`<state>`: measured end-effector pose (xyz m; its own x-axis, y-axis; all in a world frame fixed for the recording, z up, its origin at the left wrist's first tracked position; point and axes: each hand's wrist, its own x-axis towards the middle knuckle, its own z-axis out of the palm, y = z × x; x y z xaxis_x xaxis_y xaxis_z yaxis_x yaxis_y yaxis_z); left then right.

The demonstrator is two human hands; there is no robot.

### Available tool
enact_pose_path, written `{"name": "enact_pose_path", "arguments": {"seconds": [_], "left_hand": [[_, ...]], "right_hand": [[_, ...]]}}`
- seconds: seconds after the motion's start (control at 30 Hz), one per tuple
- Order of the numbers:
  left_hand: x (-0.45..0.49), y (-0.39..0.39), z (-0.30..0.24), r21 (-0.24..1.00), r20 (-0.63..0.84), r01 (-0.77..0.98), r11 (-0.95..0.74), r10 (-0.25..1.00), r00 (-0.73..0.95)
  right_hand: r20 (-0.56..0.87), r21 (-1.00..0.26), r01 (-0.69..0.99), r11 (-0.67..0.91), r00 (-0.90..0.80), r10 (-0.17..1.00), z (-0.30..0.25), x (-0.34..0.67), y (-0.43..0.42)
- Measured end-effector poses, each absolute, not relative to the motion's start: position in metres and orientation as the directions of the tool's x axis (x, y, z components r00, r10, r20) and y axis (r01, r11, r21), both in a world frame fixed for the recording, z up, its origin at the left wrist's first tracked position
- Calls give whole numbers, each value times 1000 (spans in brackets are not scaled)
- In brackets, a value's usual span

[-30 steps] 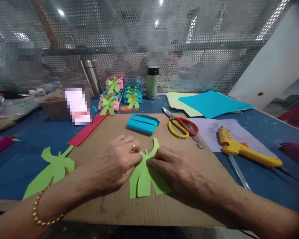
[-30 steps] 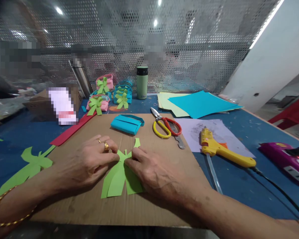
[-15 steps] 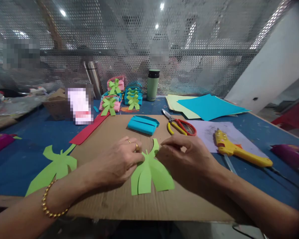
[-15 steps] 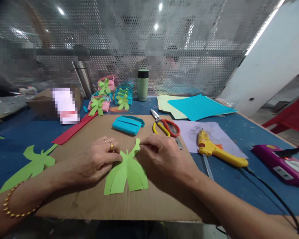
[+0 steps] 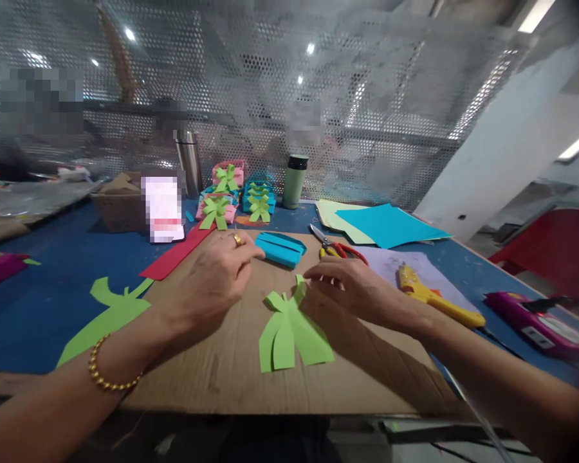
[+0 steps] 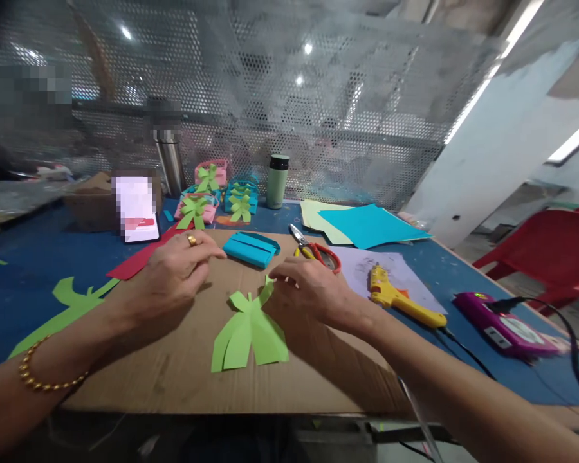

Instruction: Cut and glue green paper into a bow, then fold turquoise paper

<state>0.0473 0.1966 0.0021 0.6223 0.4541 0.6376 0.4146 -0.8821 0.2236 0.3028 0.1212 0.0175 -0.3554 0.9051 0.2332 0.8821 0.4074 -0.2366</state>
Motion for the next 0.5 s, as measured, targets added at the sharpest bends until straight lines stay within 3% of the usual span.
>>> {"name": "enact_pose_path", "arguments": {"seconds": [0.1, 0.2, 0.4, 0.5], "left_hand": [[49, 197, 1, 273, 593, 328, -904, 427, 683], [55, 189, -5, 250, 550, 239, -938, 341, 762], [57, 187, -9, 240, 562, 275, -931, 365, 742], [59, 193, -9, 256, 537, 284, -924, 380, 753]], "right_hand": [[205, -270, 827, 494, -452, 868, 28, 302, 117], [244, -259, 848, 462, -405, 881, 41, 319, 104], [380, -14, 998, 64, -54, 923, 36, 407, 55], [418, 102, 994, -32, -14, 908, 8, 445, 36]]}}
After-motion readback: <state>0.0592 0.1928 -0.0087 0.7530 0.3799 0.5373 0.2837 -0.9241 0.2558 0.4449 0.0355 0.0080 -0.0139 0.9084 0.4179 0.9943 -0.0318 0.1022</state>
